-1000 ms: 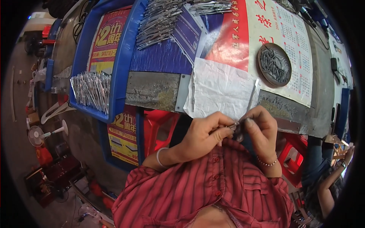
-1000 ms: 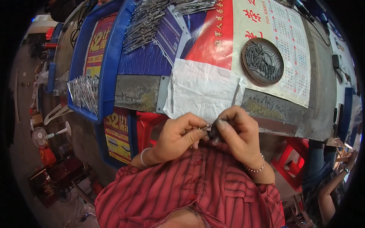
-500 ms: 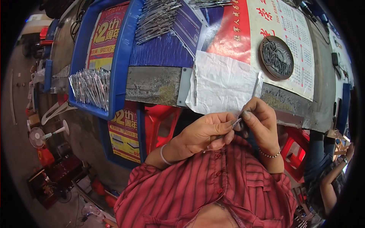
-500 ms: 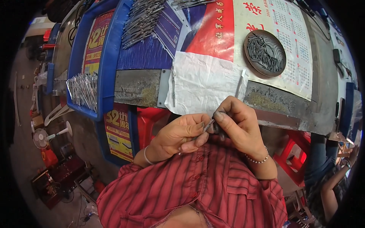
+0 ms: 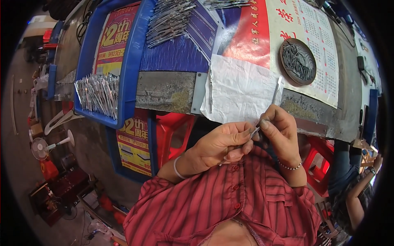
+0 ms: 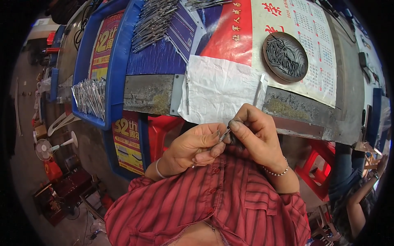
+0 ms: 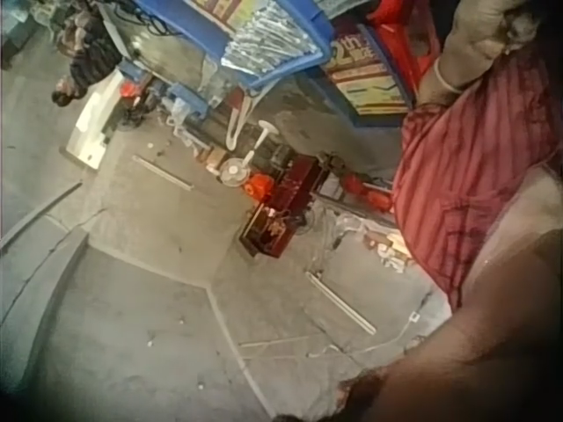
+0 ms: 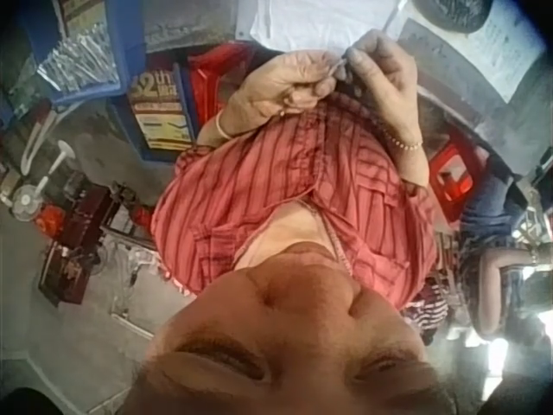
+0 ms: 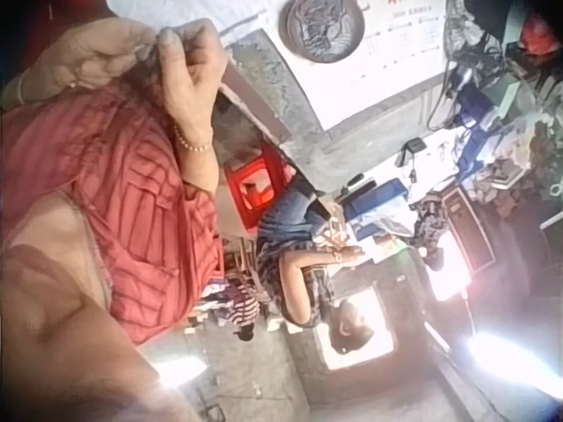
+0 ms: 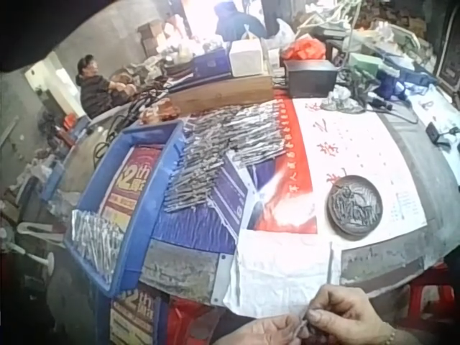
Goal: The person is manually assembling small hardware components by fitting metal rods and plastic connectors together.
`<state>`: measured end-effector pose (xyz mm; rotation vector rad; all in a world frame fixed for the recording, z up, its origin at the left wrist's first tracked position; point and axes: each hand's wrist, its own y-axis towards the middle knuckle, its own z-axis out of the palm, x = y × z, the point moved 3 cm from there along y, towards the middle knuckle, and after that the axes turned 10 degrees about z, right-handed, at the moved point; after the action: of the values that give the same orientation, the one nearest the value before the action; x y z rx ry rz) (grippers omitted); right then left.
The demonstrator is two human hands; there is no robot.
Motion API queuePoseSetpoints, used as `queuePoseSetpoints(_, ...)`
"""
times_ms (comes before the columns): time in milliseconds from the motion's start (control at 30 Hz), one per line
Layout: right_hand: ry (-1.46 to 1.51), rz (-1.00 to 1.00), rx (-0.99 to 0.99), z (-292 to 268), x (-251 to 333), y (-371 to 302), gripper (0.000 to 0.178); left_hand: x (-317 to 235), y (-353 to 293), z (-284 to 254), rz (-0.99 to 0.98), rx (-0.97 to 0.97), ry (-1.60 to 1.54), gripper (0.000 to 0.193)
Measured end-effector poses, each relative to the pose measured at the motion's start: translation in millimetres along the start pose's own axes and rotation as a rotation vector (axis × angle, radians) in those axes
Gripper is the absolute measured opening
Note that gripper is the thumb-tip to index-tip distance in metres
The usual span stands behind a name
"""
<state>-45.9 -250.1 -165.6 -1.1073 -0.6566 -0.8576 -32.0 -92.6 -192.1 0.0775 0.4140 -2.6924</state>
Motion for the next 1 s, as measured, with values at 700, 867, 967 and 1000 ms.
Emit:
queuePoseSetpoints(700,-0.070,-0.015,0.055,29.0,1.3,24.8,0.018,-11.0,-25.9,-4.9,0.113,0.021,-0.010,0.022)
queuePoseSetpoints(867,-0.055,0.004,0.080,33.8,0.0,27.7,0.019,-11.0,-29.2,-9.8,0.123,-0.045,-0.047,0.023)
queuePoseSetpoints(967,-0.057,0.007,0.083,35.7,-1.0,28.0,0.020,-9.9,-31.0,-11.4,0.124,-0.047,-0.057,0.023)
queuePoseSetpoints(1000,-0.058,0.009,0.085,36.4,-1.8,28.4,0.020,-9.4,-31.8,-12.1,0.128,-0.046,-0.058,0.022)
